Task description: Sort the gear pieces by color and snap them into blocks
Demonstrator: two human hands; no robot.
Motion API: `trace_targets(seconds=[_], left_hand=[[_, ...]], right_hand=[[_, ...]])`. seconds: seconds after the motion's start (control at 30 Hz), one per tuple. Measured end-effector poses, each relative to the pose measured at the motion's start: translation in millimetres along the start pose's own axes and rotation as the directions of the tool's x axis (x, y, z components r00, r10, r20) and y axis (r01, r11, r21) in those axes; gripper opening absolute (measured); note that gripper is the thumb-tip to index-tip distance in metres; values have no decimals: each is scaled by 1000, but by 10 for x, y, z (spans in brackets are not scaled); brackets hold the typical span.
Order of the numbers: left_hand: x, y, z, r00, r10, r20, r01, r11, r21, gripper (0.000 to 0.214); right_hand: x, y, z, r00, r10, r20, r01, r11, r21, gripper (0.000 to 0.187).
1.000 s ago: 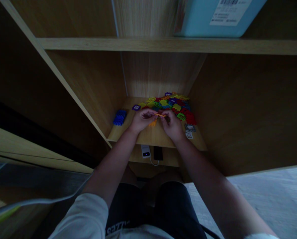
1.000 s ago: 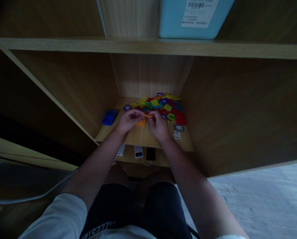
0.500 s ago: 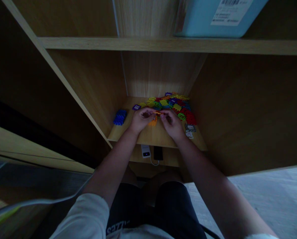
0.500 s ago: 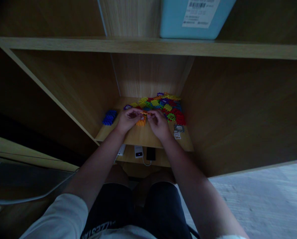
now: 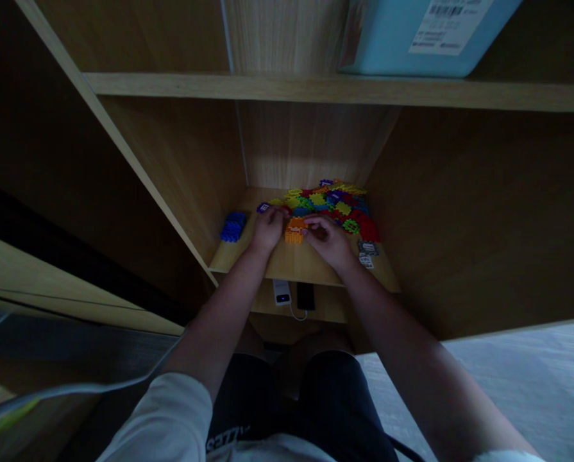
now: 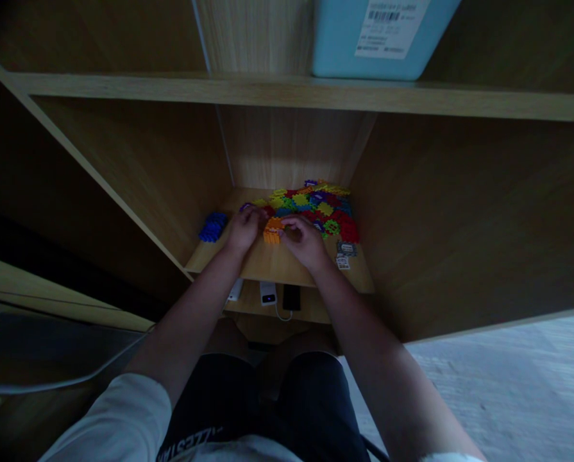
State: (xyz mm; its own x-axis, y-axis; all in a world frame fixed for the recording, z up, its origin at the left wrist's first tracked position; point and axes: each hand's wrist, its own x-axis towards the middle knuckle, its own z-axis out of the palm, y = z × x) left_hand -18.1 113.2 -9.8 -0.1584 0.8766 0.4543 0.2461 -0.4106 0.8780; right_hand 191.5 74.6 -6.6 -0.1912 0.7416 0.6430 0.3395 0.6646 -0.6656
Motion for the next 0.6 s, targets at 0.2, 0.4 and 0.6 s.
trace_targets(seconds=[0.2,0.4,0.6], left_hand=[[3,-74,16,995,-55,87,50,997,53,21],[17,-125,20,993,-57,102,54,998,32,18],[9,-100,40,991,-83,104,77,995,63,22]], right_hand=[[-2,42,18,998,-1,56,2,1000,-18,21],[2,54,26,997,10,77,-8,1000,-28,22],[-1,91,41,996,-28,89,30,999,-21,19]])
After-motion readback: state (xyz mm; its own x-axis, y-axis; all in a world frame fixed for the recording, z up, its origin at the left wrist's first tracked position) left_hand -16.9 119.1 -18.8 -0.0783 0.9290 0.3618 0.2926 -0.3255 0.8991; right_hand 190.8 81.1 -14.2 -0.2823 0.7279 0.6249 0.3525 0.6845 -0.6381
